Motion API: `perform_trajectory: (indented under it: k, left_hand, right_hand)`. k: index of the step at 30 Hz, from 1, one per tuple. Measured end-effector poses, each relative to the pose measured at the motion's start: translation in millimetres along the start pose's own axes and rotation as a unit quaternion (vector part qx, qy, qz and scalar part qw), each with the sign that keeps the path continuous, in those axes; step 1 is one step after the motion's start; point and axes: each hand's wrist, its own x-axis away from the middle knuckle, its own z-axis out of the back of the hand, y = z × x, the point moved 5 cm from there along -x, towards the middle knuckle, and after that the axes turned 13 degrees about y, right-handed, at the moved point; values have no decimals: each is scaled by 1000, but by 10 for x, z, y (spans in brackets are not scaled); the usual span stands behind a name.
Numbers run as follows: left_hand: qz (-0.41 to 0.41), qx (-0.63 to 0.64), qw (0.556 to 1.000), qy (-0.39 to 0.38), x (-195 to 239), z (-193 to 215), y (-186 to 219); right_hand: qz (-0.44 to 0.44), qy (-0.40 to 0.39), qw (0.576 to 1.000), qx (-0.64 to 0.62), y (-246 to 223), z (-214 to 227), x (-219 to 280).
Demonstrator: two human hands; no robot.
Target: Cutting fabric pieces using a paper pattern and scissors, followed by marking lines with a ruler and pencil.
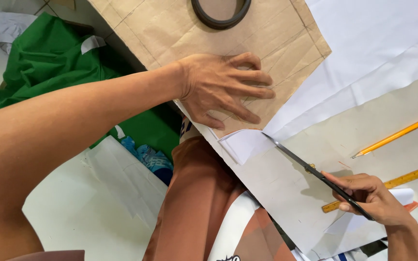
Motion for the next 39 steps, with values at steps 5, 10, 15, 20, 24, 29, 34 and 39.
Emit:
perform_trajectory:
  k: [5,10,15,20,24,29,34,39]
  left_hand:
    - [-8,-2,1000,20,31,4,-3]
    - [-9,-5,1000,22,12,32,9]
    - [-15,-15,999,29,22,33,16]
    - [-14,-31,999,24,27,27,11]
    - [-9,-34,999,9,22,19,9]
    - [-12,-43,999,15,21,16,13]
    - [-12,-46,999,19,40,13,13]
    - [-10,-50,999,16,34,22,18]
  right_hand:
    - [16,-14,999,-27,-29,10,-38]
    - [28,-23,999,-35,-94,25,-87]
    - [28,-46,998,-45,-103,29,-125]
    - [22,-49,997,-52,-147,19,-126]
    - [11,-45,999,-23,-108,89,-140]
    - [23,-88,993,-74,-152,97,-207]
    - [30,-89,994,-62,-87,118,-244]
    - [26,-93,994,-57,-88,109,-257]
